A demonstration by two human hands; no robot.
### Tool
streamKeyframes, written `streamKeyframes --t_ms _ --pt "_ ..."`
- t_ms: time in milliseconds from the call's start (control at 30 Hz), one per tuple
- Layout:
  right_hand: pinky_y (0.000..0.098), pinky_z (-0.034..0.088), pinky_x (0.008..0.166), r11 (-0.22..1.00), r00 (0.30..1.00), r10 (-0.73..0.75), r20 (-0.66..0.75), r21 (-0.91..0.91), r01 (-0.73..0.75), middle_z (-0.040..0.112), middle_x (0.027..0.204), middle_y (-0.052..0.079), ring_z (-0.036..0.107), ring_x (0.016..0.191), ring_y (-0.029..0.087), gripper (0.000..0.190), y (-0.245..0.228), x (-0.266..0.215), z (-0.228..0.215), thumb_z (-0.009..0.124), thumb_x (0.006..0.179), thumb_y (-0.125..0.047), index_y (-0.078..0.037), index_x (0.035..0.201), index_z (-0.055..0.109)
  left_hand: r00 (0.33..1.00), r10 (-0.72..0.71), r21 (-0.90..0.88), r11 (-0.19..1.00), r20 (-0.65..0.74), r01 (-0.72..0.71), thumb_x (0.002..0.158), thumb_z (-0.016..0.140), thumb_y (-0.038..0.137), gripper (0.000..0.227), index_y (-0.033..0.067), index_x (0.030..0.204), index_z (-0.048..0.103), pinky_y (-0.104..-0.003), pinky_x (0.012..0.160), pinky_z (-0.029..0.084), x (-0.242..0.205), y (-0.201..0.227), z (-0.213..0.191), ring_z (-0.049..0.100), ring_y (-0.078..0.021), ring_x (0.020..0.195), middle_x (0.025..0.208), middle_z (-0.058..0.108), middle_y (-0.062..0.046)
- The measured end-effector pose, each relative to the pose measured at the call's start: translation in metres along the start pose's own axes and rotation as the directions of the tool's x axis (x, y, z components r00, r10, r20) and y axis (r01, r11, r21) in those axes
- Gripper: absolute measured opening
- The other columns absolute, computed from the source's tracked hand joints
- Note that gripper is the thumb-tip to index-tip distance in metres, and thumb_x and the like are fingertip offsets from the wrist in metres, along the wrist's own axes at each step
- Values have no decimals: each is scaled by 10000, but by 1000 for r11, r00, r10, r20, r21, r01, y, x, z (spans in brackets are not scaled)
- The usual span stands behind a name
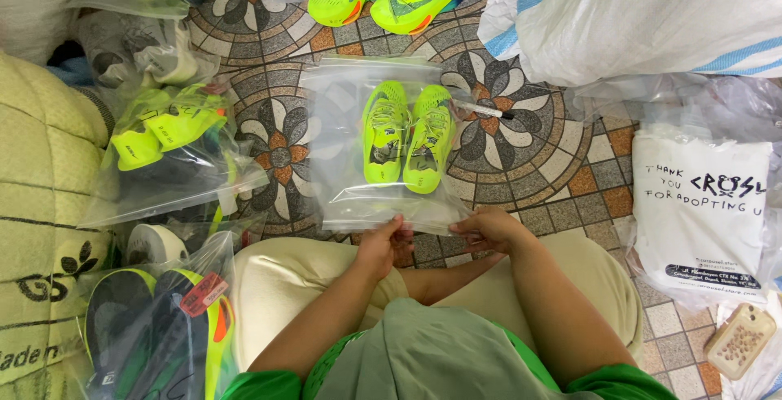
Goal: The person places neon green shoes into a plastic bag, writes a size number on the bag with a marker, and then seals the bag.
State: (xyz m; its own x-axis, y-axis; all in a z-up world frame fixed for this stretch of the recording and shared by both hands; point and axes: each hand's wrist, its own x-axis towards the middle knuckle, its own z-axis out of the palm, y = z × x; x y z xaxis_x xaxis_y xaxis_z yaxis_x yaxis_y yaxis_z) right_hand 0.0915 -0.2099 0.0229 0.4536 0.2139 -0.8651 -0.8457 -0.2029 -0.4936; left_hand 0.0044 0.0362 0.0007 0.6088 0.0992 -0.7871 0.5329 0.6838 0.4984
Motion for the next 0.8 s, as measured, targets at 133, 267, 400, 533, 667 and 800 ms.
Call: streamKeyframes --t_ms 133,267,400,533,667,800 --pt "564 714 727 1000 1000 -2 -18 -28 2 707 739 132 711 616 229 344 -4 -2 1 939 807 -57 26 1000 667 999 -19 31 999 28 19 1019 845 308 308 17 942 775 -477 707 746 2 0 -3 790 -245 754 821 774 -158" --pt "562 711 719 1000 1000 -5 -26 -19 4 712 723 135 730 615 243 343 -2 -1 -1 951 800 -64 10 956 654 1000 8 66 998 4 -9 1077 745 378 424 -22 940 777 -521 685 734 -10 1 -4 768 -268 733 831 785 -202" --pt "585 712 726 1000 1000 -15 -25 -10 15 729 738 155 712 603 248 362 -3 -3 0 956 811 -81 33 981 657 996 42 -24 999 83 -40 1180 488 569 791 -136 1533 428 -604 818 731 -13 7 -7 782 -370 962 1064 765 -286" --pt "550 719 690 999 999 -27 -26 -31 26 728 738 145 701 585 226 364 -6 -3 0 961 792 -93 18 973 665 997 80 2 997 -9 -80 1180 502 473 604 -117 1297 445 -609 761 732 -8 5 -3 790 -384 870 1009 765 -294" --pt "559 718 681 999 999 -37 -37 -30 36 741 744 152 694 571 217 371 -7 -4 -2 960 782 -98 39 984 680 993 77 148 987 -90 -64 1120 656 497 715 -148 1376 484 -655 826 752 -15 4 -1 671 -381 989 1066 526 -190" --pt "570 712 683 998 999 -36 -31 -47 34 744 758 149 701 584 232 394 -9 -7 -1 957 800 -114 67 1025 689 993 83 136 988 -84 -71 1072 755 486 632 -142 1070 688 -574 745 738 -20 12 -2 780 -329 878 920 734 -233"
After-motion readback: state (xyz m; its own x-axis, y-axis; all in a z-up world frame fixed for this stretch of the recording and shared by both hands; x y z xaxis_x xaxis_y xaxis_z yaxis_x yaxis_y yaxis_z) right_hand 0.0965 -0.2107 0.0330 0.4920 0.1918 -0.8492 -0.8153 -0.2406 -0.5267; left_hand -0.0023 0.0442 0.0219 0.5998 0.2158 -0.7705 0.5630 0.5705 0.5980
